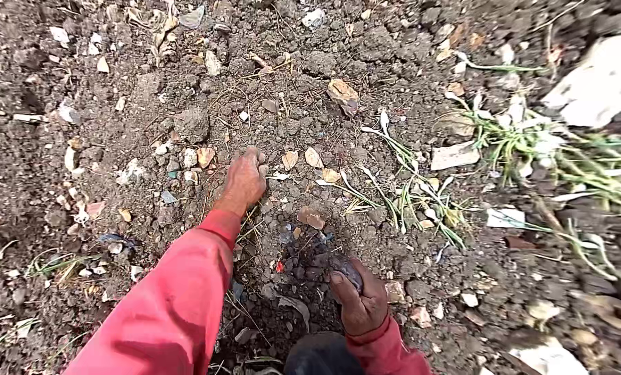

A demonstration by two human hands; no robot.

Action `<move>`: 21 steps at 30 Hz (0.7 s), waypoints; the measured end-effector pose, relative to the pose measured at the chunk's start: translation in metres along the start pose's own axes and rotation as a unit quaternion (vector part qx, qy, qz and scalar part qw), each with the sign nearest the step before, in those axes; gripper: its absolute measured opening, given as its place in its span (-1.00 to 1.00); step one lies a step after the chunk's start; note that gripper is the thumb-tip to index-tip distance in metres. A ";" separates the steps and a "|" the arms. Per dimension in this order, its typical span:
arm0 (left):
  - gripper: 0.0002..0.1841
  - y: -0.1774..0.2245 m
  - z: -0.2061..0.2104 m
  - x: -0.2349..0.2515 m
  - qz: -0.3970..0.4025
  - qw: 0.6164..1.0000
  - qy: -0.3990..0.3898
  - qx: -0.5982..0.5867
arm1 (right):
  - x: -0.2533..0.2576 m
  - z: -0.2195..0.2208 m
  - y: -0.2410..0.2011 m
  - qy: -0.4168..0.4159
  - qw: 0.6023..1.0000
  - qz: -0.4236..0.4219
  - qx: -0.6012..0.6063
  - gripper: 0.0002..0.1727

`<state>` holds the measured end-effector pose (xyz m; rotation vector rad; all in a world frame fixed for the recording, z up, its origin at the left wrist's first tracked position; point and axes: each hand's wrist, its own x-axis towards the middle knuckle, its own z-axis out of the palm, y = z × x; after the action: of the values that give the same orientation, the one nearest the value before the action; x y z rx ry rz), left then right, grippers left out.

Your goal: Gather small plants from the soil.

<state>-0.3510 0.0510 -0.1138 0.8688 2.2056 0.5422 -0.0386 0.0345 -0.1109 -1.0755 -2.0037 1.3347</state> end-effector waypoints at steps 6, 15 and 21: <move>-0.70 0.003 0.031 0.010 -0.037 0.983 -0.075 0.164 | -0.005 0.001 0.002 0.016 1.000 -0.007 -0.010 -0.40; -0.86 -0.052 -0.064 -0.093 0.107 0.992 -0.034 0.055 | -0.002 0.001 -0.001 -0.010 1.000 -0.005 0.003 -0.47; -0.95 -0.111 -0.081 -0.173 -0.013 0.999 -0.025 0.024 | 0.046 -0.008 -0.093 -0.107 0.992 -0.035 0.057 -0.64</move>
<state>-0.3649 -0.1591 -0.0465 0.8683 2.1890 0.4517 -0.0897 0.0577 -0.0228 -0.8334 -2.0656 1.5622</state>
